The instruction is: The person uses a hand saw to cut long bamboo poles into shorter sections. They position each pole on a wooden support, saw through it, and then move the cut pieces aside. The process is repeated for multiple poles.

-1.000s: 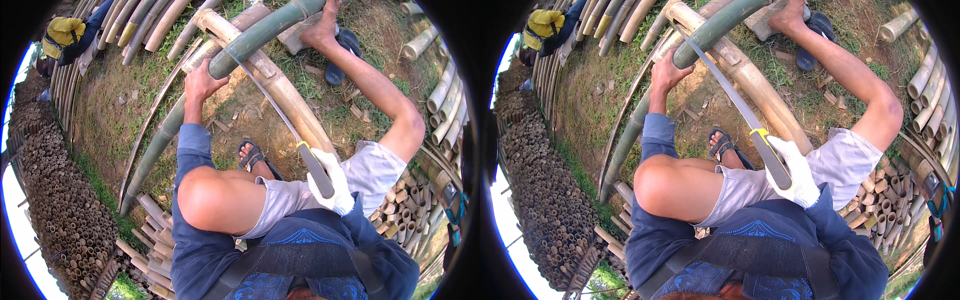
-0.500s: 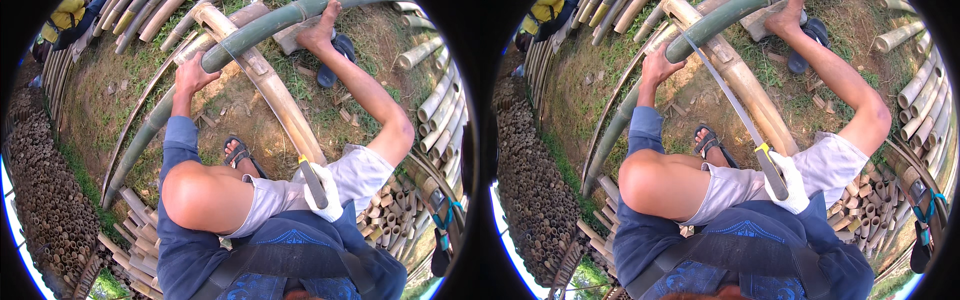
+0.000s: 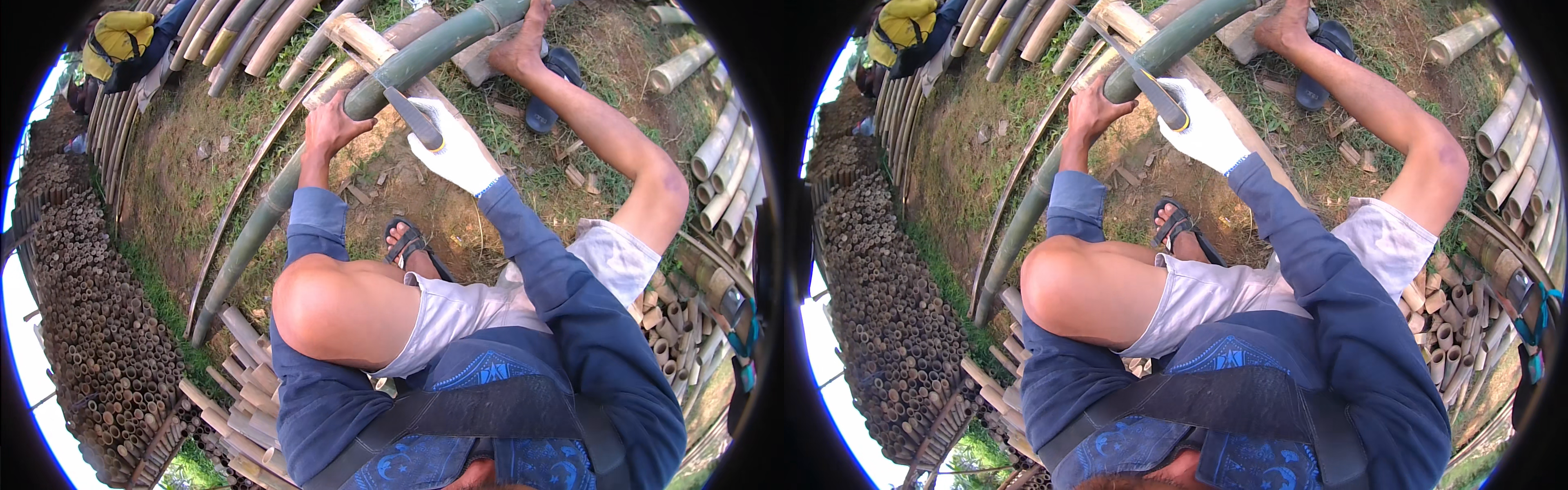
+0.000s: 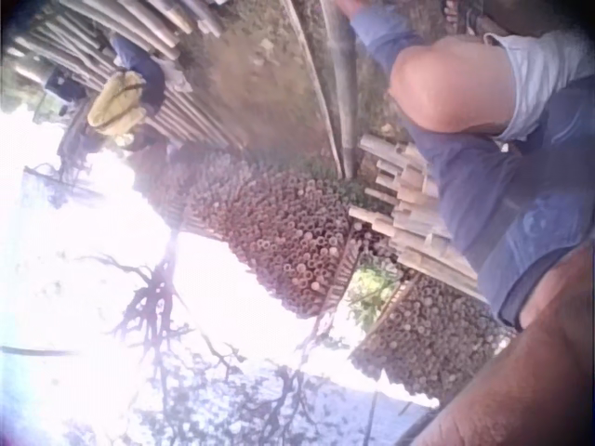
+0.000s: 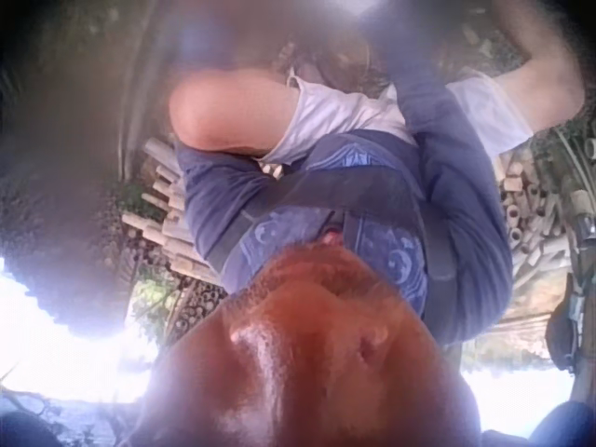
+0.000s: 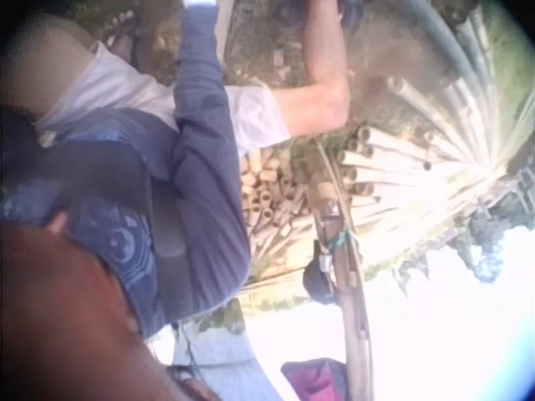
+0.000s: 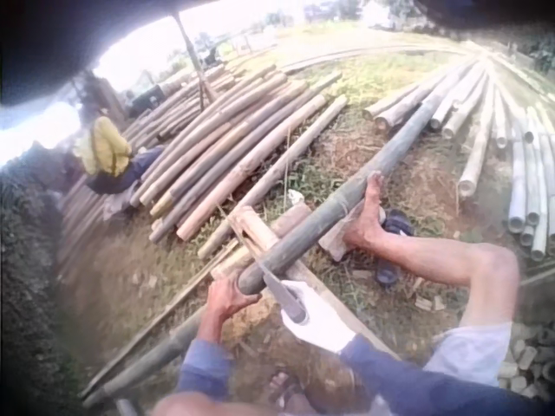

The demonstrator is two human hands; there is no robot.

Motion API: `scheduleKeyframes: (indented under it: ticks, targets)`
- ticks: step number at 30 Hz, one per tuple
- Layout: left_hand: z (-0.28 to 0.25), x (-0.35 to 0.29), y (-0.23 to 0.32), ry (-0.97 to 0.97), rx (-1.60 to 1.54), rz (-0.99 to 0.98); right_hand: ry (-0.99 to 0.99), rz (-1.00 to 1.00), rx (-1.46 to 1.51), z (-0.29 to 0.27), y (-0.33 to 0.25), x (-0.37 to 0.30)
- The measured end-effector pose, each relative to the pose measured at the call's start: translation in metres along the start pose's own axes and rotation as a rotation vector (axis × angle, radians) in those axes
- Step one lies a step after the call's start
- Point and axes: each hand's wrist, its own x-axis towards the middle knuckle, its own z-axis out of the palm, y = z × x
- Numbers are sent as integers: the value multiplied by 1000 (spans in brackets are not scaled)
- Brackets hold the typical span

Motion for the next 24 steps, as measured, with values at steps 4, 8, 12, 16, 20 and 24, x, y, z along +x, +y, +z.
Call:
scheduleKeyframes:
  ticks: [4,8,12,16,20,24]
  targets:
    - [-2,4,-1,25,-86,26,17,76,-35,7,-2,11]
    - [2,5,-9,40,-28,44,70,50,-18,21,-9,24]
    - [-3,-1,-11,27,-10,45,51,72,-29,26,-16,20]
    - [5,0,-19,55,-66,72,31,72,-44,31,-12,9]
    - [9,6,-21,36,-18,86,-15,104,54,10,-3,-11]
    - [14,3,-34,45,-91,82,-54,196,-112,-44,-70,-104]
